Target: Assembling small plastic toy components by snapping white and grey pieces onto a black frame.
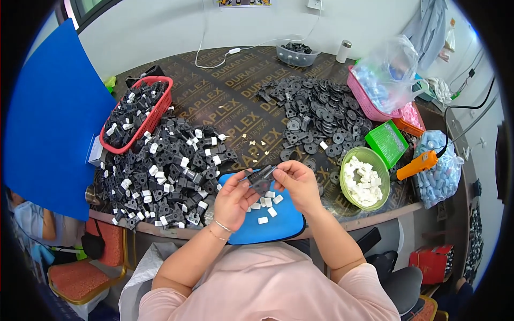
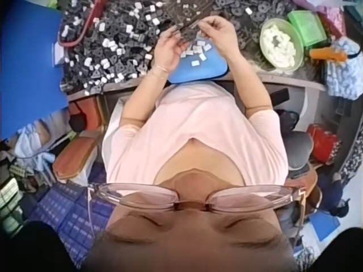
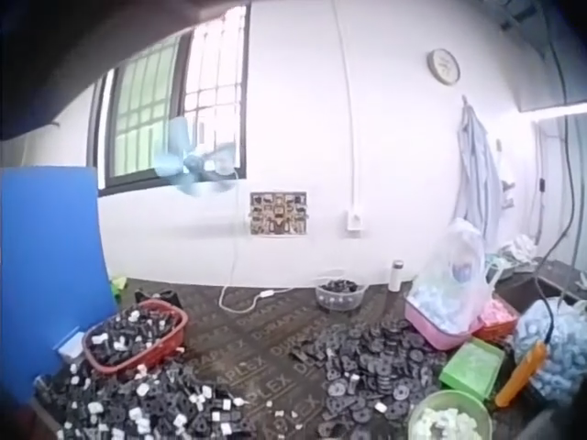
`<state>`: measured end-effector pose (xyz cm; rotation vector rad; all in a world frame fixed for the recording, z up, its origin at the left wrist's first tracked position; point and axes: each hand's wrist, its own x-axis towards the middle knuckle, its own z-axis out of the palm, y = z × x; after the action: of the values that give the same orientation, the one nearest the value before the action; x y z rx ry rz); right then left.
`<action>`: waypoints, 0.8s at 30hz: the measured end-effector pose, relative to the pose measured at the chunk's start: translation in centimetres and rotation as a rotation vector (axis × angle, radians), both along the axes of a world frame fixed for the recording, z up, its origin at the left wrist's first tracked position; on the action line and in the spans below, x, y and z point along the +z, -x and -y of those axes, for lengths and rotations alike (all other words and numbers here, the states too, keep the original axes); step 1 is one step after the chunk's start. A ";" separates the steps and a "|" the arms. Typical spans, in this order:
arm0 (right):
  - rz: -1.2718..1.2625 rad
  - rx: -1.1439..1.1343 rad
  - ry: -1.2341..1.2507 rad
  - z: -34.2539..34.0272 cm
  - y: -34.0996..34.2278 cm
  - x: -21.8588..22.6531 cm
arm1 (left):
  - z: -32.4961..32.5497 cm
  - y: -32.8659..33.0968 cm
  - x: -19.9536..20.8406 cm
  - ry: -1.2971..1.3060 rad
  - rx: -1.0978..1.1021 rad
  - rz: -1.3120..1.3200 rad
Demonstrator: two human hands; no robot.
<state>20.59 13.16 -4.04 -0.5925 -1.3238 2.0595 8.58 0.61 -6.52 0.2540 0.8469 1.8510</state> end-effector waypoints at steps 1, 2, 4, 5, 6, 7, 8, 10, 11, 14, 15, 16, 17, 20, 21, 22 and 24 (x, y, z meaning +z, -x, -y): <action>0.002 0.000 0.003 0.2 0.1 -0.2 | 0.1 -0.1 0.0 0.003 0.000 0.022; 0.042 -0.014 -0.017 0.4 0.1 -0.4 | 0.1 -0.2 0.2 0.005 -0.002 0.024; 0.084 -0.029 -0.035 0.4 0.0 -0.9 | 0.1 -0.4 0.6 0.006 -0.042 0.032; 0.115 -0.042 -0.046 0.4 0.0 -1.1 | 0.2 -0.4 0.7 0.008 -0.041 0.032; 0.146 -0.056 -0.057 0.4 0.1 -1.3 | 0.3 -0.4 0.7 0.001 -0.047 0.034; 0.146 -0.053 -0.056 0.3 0.1 -1.6 | 0.4 -0.4 0.7 -0.006 -0.054 0.036; 0.151 -0.046 -0.080 0.2 0.1 -1.9 | 0.4 -0.4 0.7 -0.005 -0.053 0.037; 0.157 -0.038 -0.104 0.1 0.0 -2.2 | 0.5 -0.5 0.8 0.016 -0.046 0.019; 0.160 -0.043 -0.104 0.1 0.0 -2.3 | 0.5 -0.5 0.9 0.017 -0.046 0.020; 0.172 -0.065 -0.117 0.2 0.1 -2.3 | 0.5 -0.5 1.0 0.023 -0.048 0.009; 0.179 -0.081 -0.130 0.3 0.2 -2.3 | 0.4 -0.7 1.0 0.053 -0.024 -0.036; 0.180 -0.081 -0.130 0.3 0.2 -2.5 | 0.3 -0.8 1.0 0.082 0.001 -0.080; 0.236 -0.095 -0.219 0.4 0.2 -2.8 | 0.3 -0.8 1.0 0.083 0.000 -0.080; 0.297 -0.126 -0.335 0.8 0.0 -2.2 | 0.4 -0.7 0.5 0.134 0.015 -0.195; 0.300 -0.143 -0.363 1.0 0.0 -1.8 | 0.6 -0.6 0.3 0.127 0.019 -0.252; 0.301 -0.142 -0.361 0.9 0.0 -2.0 | 0.6 -0.5 0.1 0.121 0.023 -0.308; 0.201 0.083 -0.125 0.6 -0.2 -2.4 | 0.6 -0.3 -0.4 0.100 0.018 -0.381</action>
<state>20.77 12.61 -6.45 -0.7140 -1.6051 2.0060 8.89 0.01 -6.90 0.5488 1.2016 1.7969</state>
